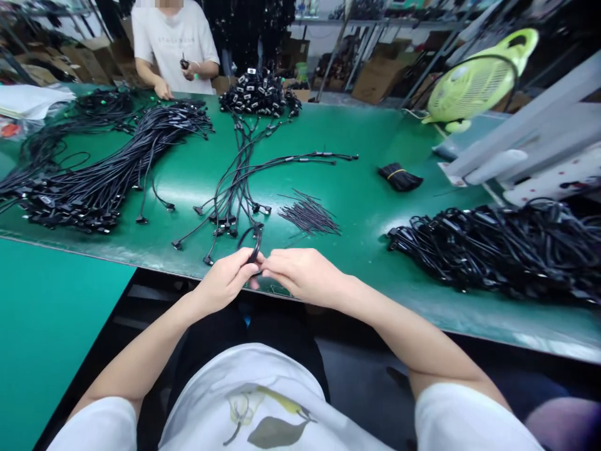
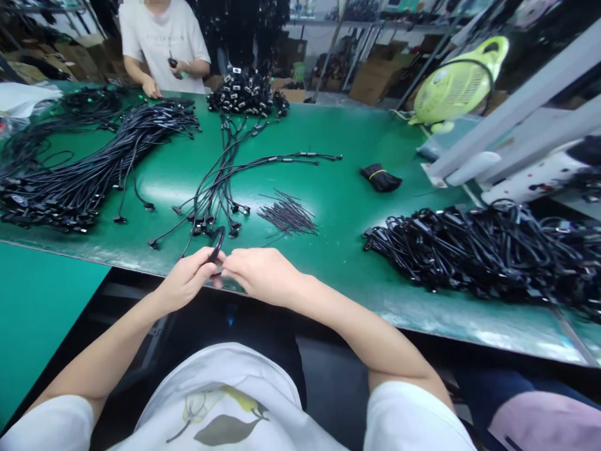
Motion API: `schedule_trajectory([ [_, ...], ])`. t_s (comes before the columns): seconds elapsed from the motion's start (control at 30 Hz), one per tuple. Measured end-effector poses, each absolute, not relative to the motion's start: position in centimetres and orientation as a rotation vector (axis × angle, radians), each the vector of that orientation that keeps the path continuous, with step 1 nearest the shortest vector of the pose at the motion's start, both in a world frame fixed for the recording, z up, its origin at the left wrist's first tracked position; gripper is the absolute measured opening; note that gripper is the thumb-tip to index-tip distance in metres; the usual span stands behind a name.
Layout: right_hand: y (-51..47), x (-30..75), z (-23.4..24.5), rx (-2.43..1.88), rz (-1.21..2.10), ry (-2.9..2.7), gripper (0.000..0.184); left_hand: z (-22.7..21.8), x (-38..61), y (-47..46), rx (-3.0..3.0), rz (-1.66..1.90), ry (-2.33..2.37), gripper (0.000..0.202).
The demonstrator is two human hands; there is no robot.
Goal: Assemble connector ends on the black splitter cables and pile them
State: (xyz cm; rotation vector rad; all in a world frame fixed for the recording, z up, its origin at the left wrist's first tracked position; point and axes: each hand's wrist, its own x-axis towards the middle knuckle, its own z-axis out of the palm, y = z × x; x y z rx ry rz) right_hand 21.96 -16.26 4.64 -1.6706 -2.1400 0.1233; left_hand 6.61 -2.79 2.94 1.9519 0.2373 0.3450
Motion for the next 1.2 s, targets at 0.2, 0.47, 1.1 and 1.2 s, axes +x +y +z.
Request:
schedule_trajectory([
  [0.2,-14.6,22.7,2.0,-1.487,0.433,-1.374,0.027,3.3,6.4,-1.6,1.922,0.145,0.200,0.017],
  [0.47,-13.4,20.1,-0.7,-1.138,0.745,-0.672,0.041,1.3,8.0,-3.0,1.017,0.329,0.270,0.034],
  [1.1,-11.7,16.6,-0.1,-0.949,0.651,-0.353,0.032,0.9,9.3,-4.7,0.768,0.506,0.406,0.055],
  [1.2,-11.0,17.0,0.1,-0.982,0.554,-0.231,0.025,0.9,9.7,-5.5,0.716,0.551,0.437,0.044],
])
